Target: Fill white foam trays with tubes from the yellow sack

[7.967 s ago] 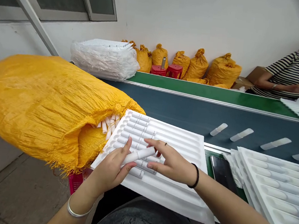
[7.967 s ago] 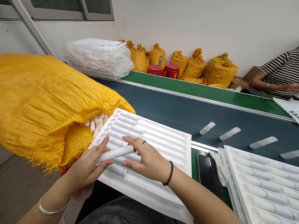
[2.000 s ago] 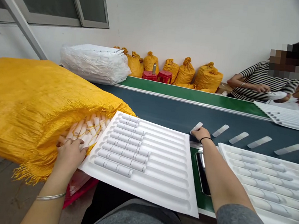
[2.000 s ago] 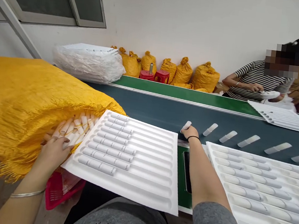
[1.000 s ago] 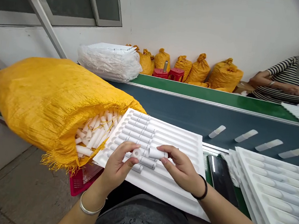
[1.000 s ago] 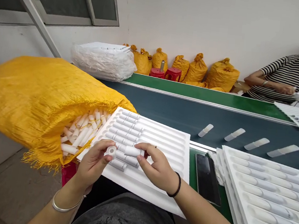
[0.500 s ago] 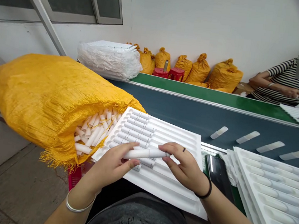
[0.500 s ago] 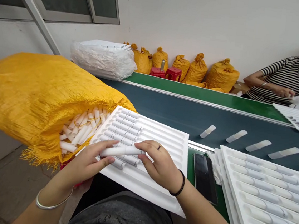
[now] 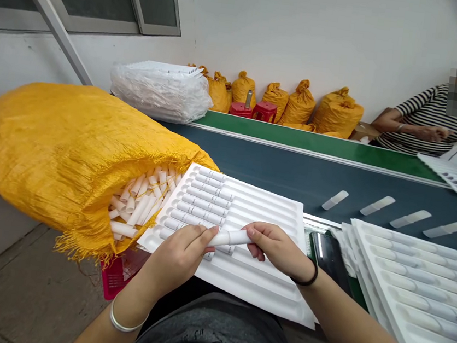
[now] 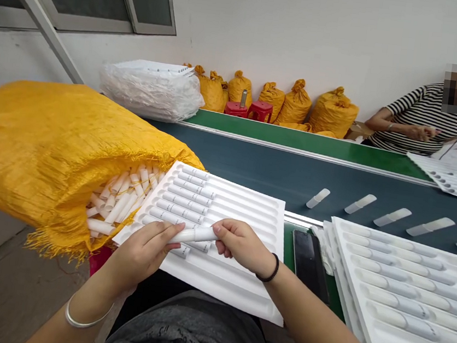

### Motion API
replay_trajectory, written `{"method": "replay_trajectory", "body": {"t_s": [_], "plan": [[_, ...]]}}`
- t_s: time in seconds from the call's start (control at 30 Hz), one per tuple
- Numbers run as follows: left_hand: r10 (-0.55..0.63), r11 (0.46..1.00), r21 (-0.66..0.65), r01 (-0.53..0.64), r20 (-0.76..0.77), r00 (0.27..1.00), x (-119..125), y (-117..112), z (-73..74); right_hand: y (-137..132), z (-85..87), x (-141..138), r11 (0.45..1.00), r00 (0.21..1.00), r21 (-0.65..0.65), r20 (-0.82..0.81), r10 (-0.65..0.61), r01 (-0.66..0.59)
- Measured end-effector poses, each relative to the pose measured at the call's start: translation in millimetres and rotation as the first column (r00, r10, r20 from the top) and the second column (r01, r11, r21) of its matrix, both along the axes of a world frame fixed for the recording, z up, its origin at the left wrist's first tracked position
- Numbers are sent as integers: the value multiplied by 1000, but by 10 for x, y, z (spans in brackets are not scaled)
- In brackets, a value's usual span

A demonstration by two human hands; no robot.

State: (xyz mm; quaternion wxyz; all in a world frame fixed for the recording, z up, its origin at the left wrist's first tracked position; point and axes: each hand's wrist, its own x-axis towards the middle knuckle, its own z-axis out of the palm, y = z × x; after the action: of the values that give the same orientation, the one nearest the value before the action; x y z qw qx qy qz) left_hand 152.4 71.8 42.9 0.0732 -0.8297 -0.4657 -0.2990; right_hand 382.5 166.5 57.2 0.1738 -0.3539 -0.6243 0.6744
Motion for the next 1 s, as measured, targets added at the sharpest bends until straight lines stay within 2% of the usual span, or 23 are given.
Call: {"method": "replay_trajectory", "body": {"t_s": [0.13, 0.2, 0.23, 0.27, 0.3, 0.33, 0.4, 0.43, 0.47, 0.5, 0.57, 0.67, 0.7, 0.73, 0.77, 0.8, 0.83, 0.87, 0.9, 0.97, 1.0], "plan": [[-53, 999, 9, 54, -34, 998, -1, 23, -46, -5, -57, -15, 987, 1000, -162, 11, 2, 0], [-55, 998, -3, 55, -9, 998, -2, 40, -55, 1, -86, -22, 989, 1000, -151, 27, 15, -11], [-44, 999, -15, 44, 16, 999, -4, 49, -53, 5, -97, -20, 997, 999, -74, 26, 19, -17], [-23, 999, -33, 25, 48, 999, -6, 56, -48, 10, -104, -12, 998, 999, 60, 27, 22, -23], [-1, 998, -64, 6, 83, 997, -8, 61, -39, 12, -106, 0, 970, 999, 241, 32, 24, -31], [15, 995, -101, -3, 120, 993, -9, 62, -27, 11, -105, 16, 899, 999, 437, 38, 24, -38], [17, 985, -172, 17, 194, 981, 0, 50, -1, -14, -96, 47, 666, 998, 743, 57, 27, -60], [7, 980, -197, 39, 226, 974, 14, 38, 9, -38, -91, 59, 560, 997, 825, 68, 35, -76], [-8, 975, -213, 64, 252, 968, 36, 25, 16, -68, -90, 64, 483, 996, 871, 75, 47, -89], [-23, 971, -222, 84, 266, 964, 64, 11, 16, -101, -93, 63, 431, 995, 897, 81, 56, -98], [-41, 968, -229, 100, 250, 967, 124, -3, -3, -150, -115, 46, 362, 991, 922, 124, 48, -133], [-35, 965, -252, 74, 155, 987, 97, 21, -78, -46, -174, 51, 268, 966, 939, 245, -86, -215], [9, 965, -261, 23, 121, 993, 18, 37, -109, 64, -193, 86, 264, 942, 937, 279, -184, -226], [85, 962, -267, -59, 86, 993, -105, 51, -141, 214, -209, 145, 298, 895, 930, 310, -320, -216], [195, 945, -274, -177, 39, 980, -269, 61, -172, 394, -222, 230, 358, 813, 917, 340, -474, -175], [326, 906, -279, -318, -20, 945, -464, 62, -202, 592, -233, 337, 421, 697, 901, 369, -614, -106], [468, 837, -272, -476, -98, 878, -678, 55, -230, 795, -244, 458, 484, 537, 875, 414, -735, -12], [582, 728, -281, -625, -228, 781, -893, 38, -257, 987, -257, 585, 515, 433, 856, 447, -783, 47], [647, 622, -291, -727, -333, 686, -1092, 14, -282, 1156, -274, 706, 546, 353, 833, 485, -800, 91], [683, 479, -311, -821, -456, 571, -1398, -42, -331, 1403, -317, 908, 605, 280, 785, 556, -782, 131], [686, 441, -321, -838, -482, 546, -1492, -67, -355, 1480, -337, 983, 635, 266, 760, 589, -763, 139]]}}
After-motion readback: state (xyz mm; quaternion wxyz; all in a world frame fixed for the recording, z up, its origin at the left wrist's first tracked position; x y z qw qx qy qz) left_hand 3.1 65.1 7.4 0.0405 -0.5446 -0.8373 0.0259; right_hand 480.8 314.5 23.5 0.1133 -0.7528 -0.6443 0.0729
